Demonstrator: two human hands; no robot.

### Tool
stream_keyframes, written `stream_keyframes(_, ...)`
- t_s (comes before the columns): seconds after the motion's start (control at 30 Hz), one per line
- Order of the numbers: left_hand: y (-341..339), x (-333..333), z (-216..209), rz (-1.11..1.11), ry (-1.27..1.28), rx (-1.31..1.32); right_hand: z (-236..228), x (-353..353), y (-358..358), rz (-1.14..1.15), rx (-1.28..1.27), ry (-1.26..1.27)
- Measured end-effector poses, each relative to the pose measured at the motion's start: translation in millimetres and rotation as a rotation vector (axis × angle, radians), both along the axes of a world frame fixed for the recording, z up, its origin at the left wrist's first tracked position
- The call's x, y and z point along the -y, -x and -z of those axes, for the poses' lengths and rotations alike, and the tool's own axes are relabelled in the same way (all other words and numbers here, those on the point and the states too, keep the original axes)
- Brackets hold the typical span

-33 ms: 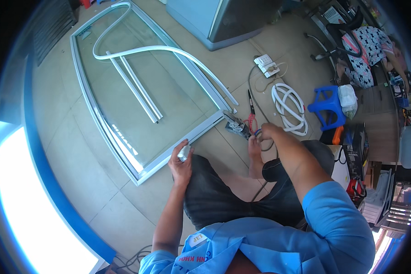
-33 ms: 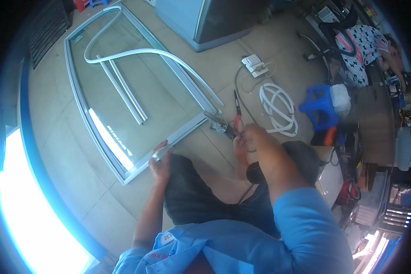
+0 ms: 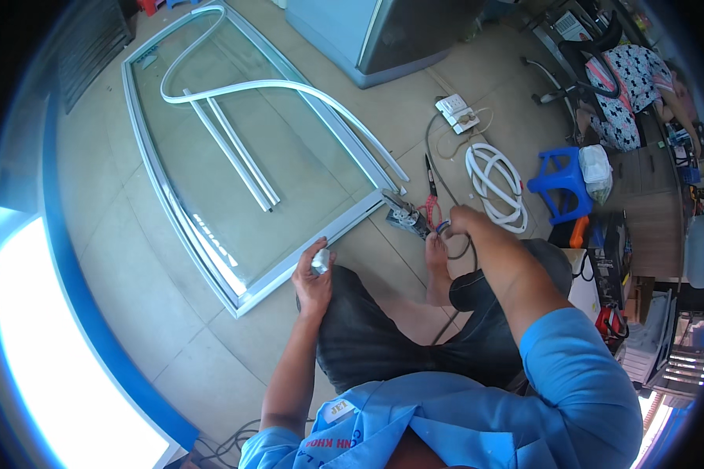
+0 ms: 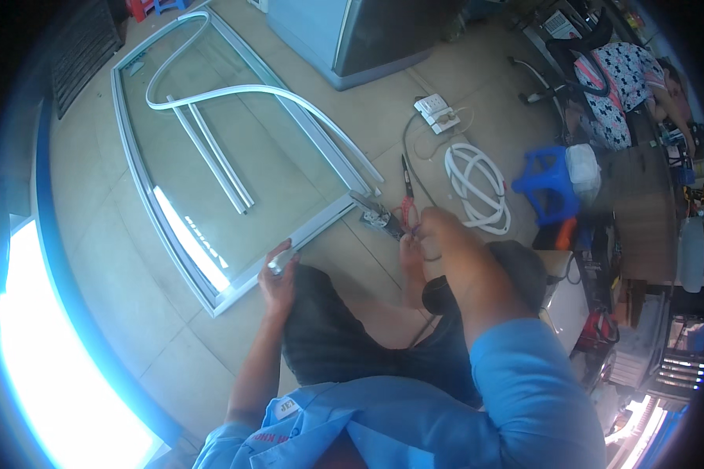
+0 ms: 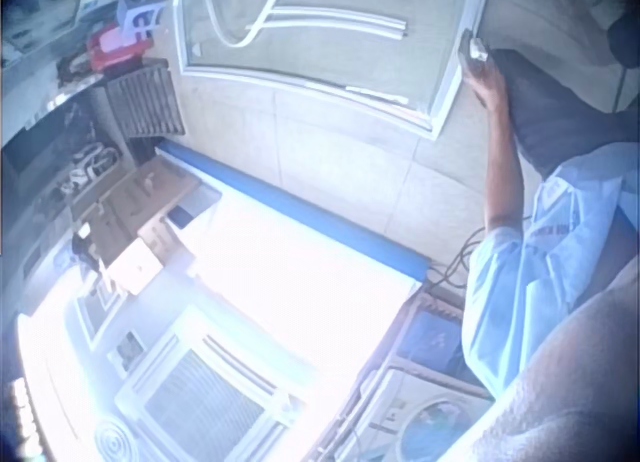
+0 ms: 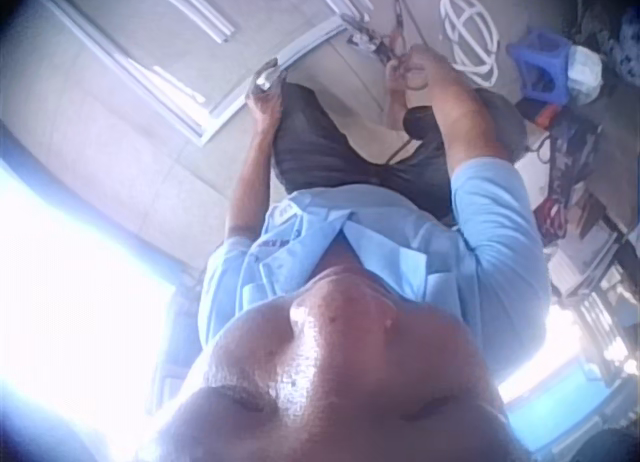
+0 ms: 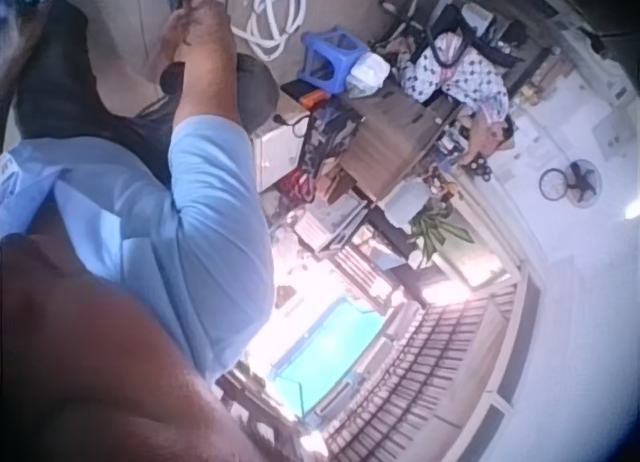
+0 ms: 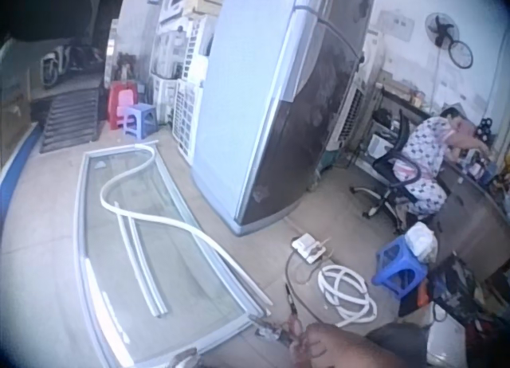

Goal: The person sits on the floor and uses scissors to cut small white plastic corner pieces, fitting them into the corners of a glass display case frame. The person then uses a power drill to secure the frame components.

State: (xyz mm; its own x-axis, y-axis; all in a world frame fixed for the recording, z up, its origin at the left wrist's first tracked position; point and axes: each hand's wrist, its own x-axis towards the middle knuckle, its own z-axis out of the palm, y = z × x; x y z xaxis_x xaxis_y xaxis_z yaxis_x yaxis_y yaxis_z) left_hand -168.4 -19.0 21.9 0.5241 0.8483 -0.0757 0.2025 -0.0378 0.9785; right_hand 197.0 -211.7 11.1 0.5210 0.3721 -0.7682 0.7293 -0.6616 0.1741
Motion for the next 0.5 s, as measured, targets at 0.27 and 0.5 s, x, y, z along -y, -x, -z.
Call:
stream_keyframes(0.27,-27,-6,-10,0.260,-0.172,-0.020,-97,-71,-102,-0.004,0.148,-0.027)
stream_keyframes(0.5,-50,-6,-19,0.463,-0.382,-0.080,-126,-84,-134,-0.268,0.142,-0.293)
